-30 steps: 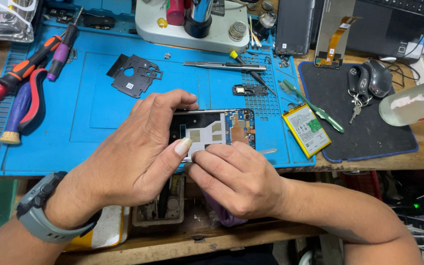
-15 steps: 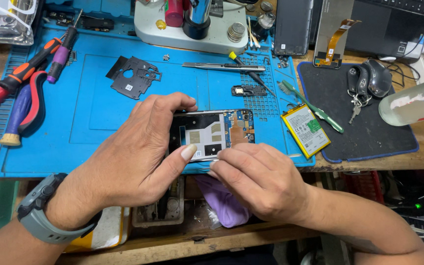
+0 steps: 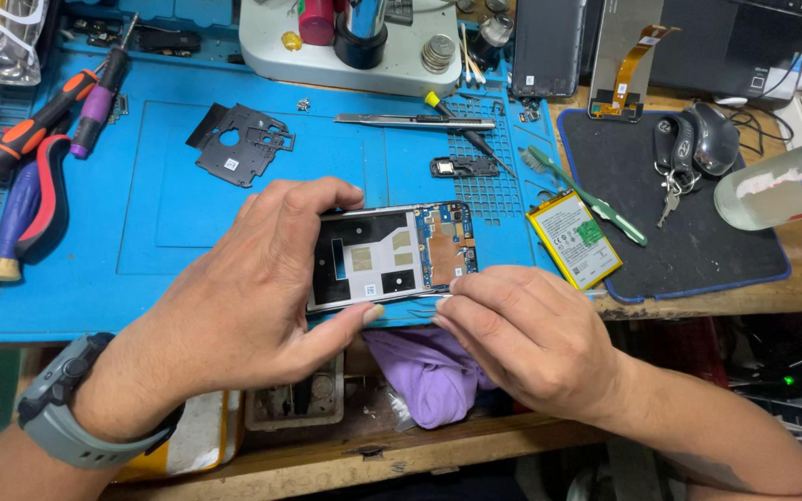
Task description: The person disassembles a smartphone by removing the back cover and detaching internal components. They use a metal spudger to pry and separate parts, then use scissors to cut adhesive tape. The person handles the phone chassis, battery, and various small components on a blue work mat.
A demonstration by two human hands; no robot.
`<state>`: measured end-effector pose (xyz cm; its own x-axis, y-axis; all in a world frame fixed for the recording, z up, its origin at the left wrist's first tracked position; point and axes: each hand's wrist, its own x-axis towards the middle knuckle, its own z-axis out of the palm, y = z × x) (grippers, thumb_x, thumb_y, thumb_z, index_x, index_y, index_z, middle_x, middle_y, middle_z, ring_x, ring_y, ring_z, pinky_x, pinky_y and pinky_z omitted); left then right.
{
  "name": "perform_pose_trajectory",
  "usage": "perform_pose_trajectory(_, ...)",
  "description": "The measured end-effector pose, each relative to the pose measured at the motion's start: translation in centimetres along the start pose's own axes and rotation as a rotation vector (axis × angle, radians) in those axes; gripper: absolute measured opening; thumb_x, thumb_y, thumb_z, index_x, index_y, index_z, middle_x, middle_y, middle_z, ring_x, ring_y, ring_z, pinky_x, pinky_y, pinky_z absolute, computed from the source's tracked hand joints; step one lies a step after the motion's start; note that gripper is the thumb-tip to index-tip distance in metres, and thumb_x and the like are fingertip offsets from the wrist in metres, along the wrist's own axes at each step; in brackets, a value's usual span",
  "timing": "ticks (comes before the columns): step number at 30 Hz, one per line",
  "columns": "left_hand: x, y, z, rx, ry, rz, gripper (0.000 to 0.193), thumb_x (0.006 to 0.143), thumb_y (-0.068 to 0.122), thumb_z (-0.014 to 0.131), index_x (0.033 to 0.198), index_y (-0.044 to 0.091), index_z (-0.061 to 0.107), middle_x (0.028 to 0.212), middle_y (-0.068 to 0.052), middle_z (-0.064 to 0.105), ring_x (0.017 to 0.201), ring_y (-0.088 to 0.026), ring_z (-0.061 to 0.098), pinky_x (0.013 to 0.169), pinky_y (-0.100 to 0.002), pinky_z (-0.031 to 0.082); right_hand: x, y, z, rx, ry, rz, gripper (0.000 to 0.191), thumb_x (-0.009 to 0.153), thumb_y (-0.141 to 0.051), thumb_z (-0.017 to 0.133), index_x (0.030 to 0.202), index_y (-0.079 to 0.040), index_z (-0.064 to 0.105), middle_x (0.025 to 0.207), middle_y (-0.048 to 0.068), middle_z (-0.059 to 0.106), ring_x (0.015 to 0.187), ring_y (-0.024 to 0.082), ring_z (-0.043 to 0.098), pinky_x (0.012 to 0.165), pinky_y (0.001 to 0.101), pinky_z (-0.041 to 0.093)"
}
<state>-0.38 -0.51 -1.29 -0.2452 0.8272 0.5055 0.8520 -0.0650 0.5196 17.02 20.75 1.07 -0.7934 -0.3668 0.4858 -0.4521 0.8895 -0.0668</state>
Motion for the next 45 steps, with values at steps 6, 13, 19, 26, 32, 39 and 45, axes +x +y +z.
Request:
perform_pose_trajectory(6, 0.0, -0.1, 0.1, 0.03, -0.016, -0.031, 0.081, 0.081, 0.035, 0.083, 0.134, -0.005, 0.037, 0.122, -0.02, 0.054, 0.104, -0.037, 0.054, 0.09, -0.046, 0.049, -0.5, 0.3, -0.4, -0.013, 0.006, 0.05, 0.025, 0.084, -0.005, 0.084, 0.103, 0.002, 0.068, 0.099, 0.012, 0.068, 0.09, 0.029, 0.07, 0.075, 0.0391, 0.056)
perform_pose_trajectory(13, 0.0, -0.1, 0.1, 0.042, -0.013, -0.02, 0.076, 0.084, 0.034, 0.081, 0.133, -0.005, 0.039, 0.123, -0.019, 0.055, 0.106, -0.037, 0.054, 0.094, -0.047, 0.046, -1.2, 0.6, -0.6, -0.003, 0.02, 0.091, 0.025, 0.082, -0.004, 0.084, 0.101, 0.001, 0.069, 0.098, 0.011, 0.069, 0.088, 0.029, 0.07, 0.074, 0.0383, 0.057)
perform_pose_trajectory(19, 0.2, 0.1, -0.2, 0.091, -0.037, -0.019, 0.071, 0.083, 0.033, 0.077, 0.133, -0.004, 0.043, 0.12, -0.018, 0.056, 0.113, -0.039, 0.054, 0.1, -0.051, 0.039, -1.6, 1.6, -2.1, -0.07, 0.119, 0.154, 0.02, 0.083, -0.001, 0.085, 0.098, -0.001, 0.071, 0.097, 0.012, 0.07, 0.087, 0.027, 0.07, 0.075, 0.0367, 0.057)
perform_pose_trajectory(26, 0.7, 1.0, 0.0, 0.291, 0.007, 0.105, 0.063, 0.086, 0.043, 0.069, 0.131, 0.001, 0.055, 0.131, -0.025, 0.055, 0.121, -0.042, 0.05, 0.106, -0.051, 0.036, -0.4, 4.8, -3.2, -0.217, 0.201, 0.139, 0.02, 0.083, 0.004, 0.085, 0.095, -0.001, 0.07, 0.095, 0.012, 0.068, 0.085, 0.028, 0.069, 0.074, 0.0375, 0.057)
perform_pose_trajectory(32, 1.4, 1.9, 1.1, 0.303, -0.062, 0.088, 0.049, 0.09, 0.035, 0.068, 0.131, 0.009, 0.06, 0.13, -0.025, 0.056, 0.117, -0.042, 0.052, 0.102, -0.051, 0.039, 1.6, 8.9, -3.8, -0.295, 0.11, -0.087, 0.021, 0.082, -0.001, 0.086, 0.094, -0.002, 0.069, 0.095, 0.012, 0.069, 0.084, 0.029, 0.069, 0.071, 0.038, 0.056)
perform_pose_trajectory(39, 1.7, 1.4, 0.7, 0.19, -0.122, 0.063, 0.049, 0.084, 0.026, 0.074, 0.128, 0.011, 0.06, 0.124, -0.022, 0.058, 0.114, -0.042, 0.055, 0.095, -0.05, 0.044, 2.6, 12.4, -1.8, -0.133, 0.098, -0.178, 0.026, 0.09, -0.004, 0.085, 0.103, -0.001, 0.063, 0.098, 0.009, 0.071, 0.084, 0.025, 0.07, 0.074, 0.0365, 0.056)
perform_pose_trajectory(45, 1.0, 1.1, 0.4, 0.281, -0.15, 0.099, 0.056, 0.077, 0.023, 0.073, 0.132, 0.017, 0.06, 0.126, -0.023, 0.055, 0.115, -0.042, 0.054, 0.094, -0.05, 0.044, 1.6, 11.1, -0.8, 0.223, -0.096, -0.235, 0.055, 0.078, -0.048, 0.087, 0.103, -0.002, 0.069, 0.07, 0.004, 0.054, 0.06, 0.023, 0.056, 0.056, 0.0382, 0.045)
